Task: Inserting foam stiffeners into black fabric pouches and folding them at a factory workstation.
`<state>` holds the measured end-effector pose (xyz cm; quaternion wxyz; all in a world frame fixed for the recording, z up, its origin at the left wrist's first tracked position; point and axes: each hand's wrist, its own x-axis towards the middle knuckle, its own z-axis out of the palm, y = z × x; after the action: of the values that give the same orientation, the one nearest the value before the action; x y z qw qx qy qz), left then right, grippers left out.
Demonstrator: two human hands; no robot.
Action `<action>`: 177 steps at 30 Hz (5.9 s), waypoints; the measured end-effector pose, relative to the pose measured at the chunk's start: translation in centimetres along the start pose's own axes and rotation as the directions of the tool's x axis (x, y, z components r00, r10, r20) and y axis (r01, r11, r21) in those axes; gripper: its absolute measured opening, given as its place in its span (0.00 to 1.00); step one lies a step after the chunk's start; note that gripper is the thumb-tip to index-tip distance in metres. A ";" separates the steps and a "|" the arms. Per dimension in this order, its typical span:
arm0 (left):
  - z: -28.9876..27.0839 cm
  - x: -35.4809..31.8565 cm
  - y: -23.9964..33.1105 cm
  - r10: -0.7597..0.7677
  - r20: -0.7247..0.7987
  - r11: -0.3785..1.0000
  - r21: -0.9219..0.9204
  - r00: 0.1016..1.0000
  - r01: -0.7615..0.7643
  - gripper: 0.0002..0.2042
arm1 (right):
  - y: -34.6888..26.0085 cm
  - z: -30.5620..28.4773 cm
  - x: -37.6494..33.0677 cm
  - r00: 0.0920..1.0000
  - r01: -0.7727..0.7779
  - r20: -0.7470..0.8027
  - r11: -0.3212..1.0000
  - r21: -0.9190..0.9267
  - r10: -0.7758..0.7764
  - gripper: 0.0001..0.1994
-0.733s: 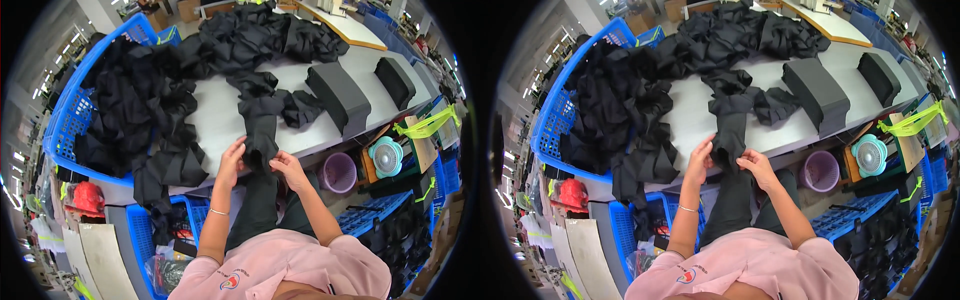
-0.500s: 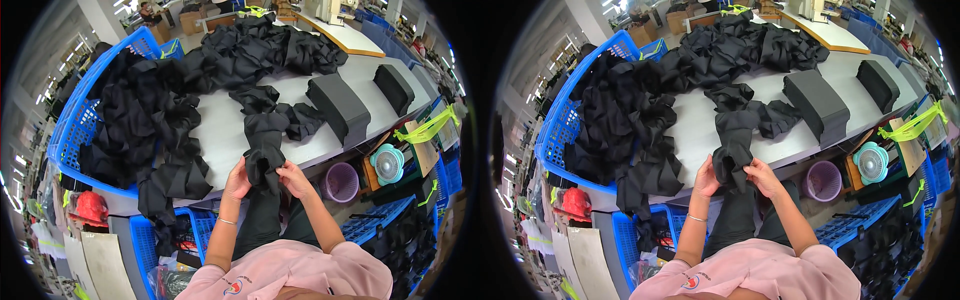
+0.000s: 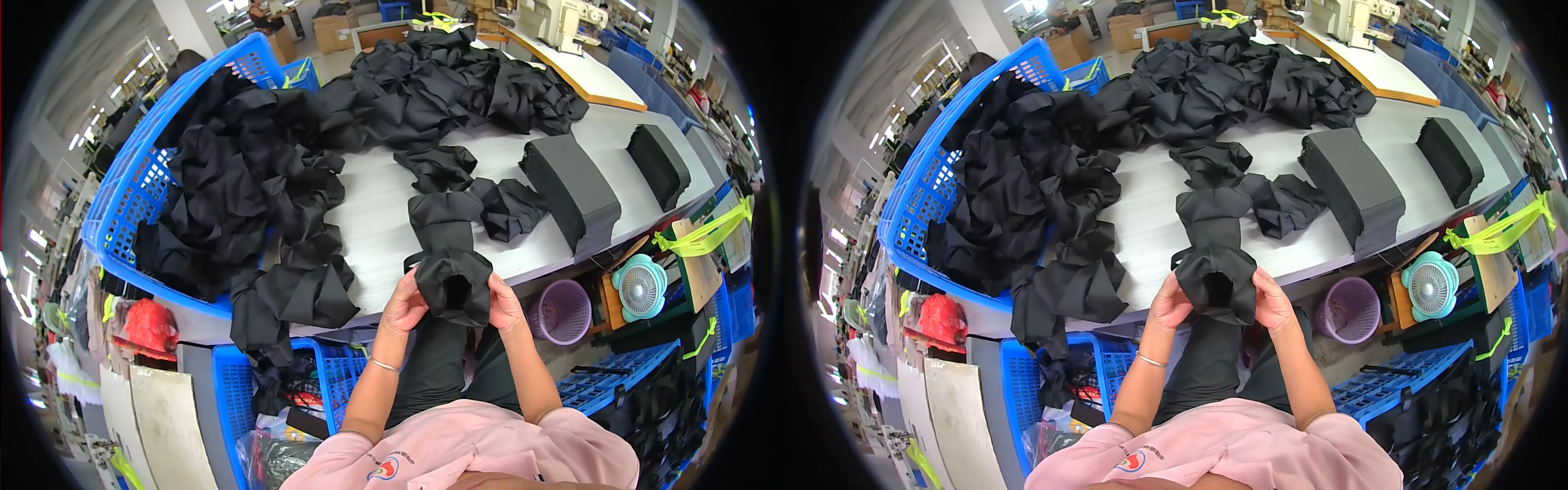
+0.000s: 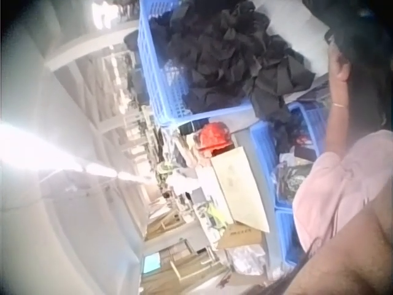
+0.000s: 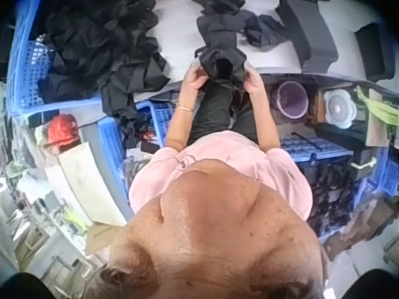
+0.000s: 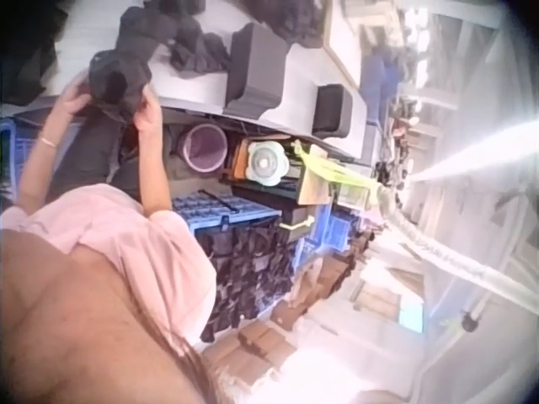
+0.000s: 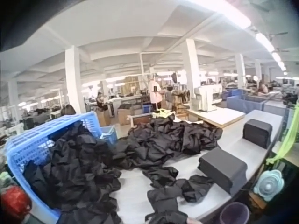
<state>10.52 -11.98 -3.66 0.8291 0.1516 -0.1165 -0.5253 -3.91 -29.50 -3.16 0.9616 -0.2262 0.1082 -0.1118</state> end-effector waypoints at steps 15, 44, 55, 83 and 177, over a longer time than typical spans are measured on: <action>2.1 0.6 -0.5 0.592 -0.342 0.591 0.800 0.730 -0.105 0.09 | 1.3 1.0 2.1 0.720 0.254 0.048 0.200 -0.946 -0.692 0.12; 4.6 -7.2 -5.4 0.695 -0.232 0.393 0.915 0.680 -0.089 0.26 | -25.1 -1.9 1.1 0.530 -0.418 0.415 -0.654 -0.631 -0.739 0.21; 5.4 -7.6 -9.8 0.082 -0.235 0.698 0.707 0.969 0.112 0.24 | -14.4 3.2 -6.1 0.519 -0.232 0.603 -0.779 -0.583 -0.606 0.09; 10.6 -4.5 -14.8 -0.275 -0.259 0.921 0.204 0.926 0.330 0.20 | 0.5 4.9 -22.5 0.795 -0.081 0.048 -0.183 -0.980 -0.605 0.20; 11.8 -10.1 -8.0 0.732 0.220 -0.061 0.964 0.645 -0.261 0.28 | 4.3 9.3 -6.5 0.914 0.118 -0.350 0.962 -0.248 -0.203 0.21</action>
<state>-4.61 -7.56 3.93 0.6715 0.6721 -0.3047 0.0674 -6.96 -20.17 4.04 0.8798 -0.3145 0.2813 -0.2190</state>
